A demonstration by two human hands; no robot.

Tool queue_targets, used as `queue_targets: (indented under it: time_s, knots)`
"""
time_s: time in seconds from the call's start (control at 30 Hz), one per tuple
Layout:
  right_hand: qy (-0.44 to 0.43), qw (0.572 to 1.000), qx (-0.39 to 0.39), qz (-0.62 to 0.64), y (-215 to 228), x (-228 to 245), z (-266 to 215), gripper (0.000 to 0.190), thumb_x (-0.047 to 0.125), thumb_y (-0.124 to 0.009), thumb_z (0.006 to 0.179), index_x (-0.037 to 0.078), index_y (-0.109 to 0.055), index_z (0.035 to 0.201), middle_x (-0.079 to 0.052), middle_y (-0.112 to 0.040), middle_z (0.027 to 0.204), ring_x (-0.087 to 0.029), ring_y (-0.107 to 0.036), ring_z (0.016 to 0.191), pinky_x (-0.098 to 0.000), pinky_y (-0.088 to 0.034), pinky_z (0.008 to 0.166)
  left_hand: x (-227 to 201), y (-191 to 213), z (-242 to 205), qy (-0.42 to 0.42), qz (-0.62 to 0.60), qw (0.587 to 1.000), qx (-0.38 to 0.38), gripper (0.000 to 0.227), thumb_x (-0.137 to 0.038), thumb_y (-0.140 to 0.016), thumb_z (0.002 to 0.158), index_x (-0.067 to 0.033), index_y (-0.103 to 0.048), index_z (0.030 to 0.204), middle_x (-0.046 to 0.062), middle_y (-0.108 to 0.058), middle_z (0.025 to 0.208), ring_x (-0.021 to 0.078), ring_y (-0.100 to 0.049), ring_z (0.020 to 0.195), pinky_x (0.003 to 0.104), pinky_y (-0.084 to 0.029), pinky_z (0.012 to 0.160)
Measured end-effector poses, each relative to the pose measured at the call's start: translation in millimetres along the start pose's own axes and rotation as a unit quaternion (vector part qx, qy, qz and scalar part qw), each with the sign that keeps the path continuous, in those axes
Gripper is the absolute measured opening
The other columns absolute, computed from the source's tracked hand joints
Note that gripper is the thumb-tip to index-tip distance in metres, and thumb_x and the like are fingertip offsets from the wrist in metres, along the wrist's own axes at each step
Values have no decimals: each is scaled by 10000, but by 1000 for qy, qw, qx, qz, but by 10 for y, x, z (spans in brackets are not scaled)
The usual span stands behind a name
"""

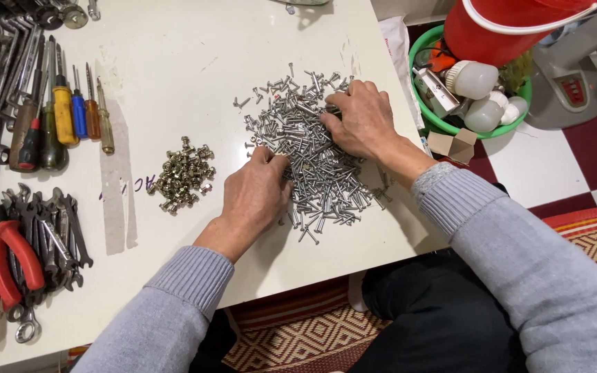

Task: A person is manually sorting through a large pile of screws on a white board, picking out specific ones and creating a separate pile.

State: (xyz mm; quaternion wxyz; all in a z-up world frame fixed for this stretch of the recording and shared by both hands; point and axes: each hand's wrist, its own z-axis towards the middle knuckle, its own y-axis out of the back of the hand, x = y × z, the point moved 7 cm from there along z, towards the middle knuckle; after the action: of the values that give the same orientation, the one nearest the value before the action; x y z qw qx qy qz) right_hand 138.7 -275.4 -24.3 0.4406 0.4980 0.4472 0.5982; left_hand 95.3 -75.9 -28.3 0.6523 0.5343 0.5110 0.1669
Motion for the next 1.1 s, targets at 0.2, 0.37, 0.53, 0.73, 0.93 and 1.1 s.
queue_targets:
  time_s: [0.2,0.37,0.53,0.73,0.93,1.1]
  knots:
    - [-8,999,23,29,-52,39,58,177,235,-658,997,146,-766,1106,-80,-525,945,-256,-534,1039,-414,-419,893,65,-66,36,-16,22,1000,-4,284,-106,-732,892,-51,-711,1169,165,-629,1074,300,-740,866,463,-619,733]
    - [-87,971,5,221,23,-52,-10,131,142,-654,999,102,-753,1074,-111,-600,936,-274,-618,960,-392,-489,873,105,-86,43,-7,14,1000,3,252,-61,-680,908,-42,-717,1156,179,-633,1051,307,-738,845,473,-619,741]
    - [-66,979,6,191,73,-286,-151,285,227,-820,880,91,-753,1121,-152,-651,1027,-313,-653,989,-437,-524,889,94,-74,25,-15,-8,1000,-10,234,-14,-658,904,-32,-730,1127,190,-630,1028,348,-736,846,482,-618,731]
    - [-62,974,71,205,414,-62,-429,468,264,-896,785,63,-741,1178,-171,-658,1012,-321,-658,894,-444,-538,867,108,-103,-9,-20,-52,998,-36,231,27,-655,890,-7,-734,1105,218,-634,1019,418,-723,870,508,-607,723]
    - [-41,973,87,212,207,-121,-519,355,241,-855,854,71,-762,1151,-165,-653,971,-332,-681,919,-419,-549,825,156,-133,37,-4,-75,997,-20,269,36,-700,853,-24,-744,1112,221,-658,1069,406,-717,951,495,-611,785]
    - [-39,967,64,245,301,-101,-543,211,184,-795,925,77,-773,1105,-171,-663,926,-319,-696,897,-388,-562,806,86,-54,3,11,-67,998,-5,286,45,-693,857,-27,-745,1129,223,-670,1101,382,-713,999,468,-617,835]
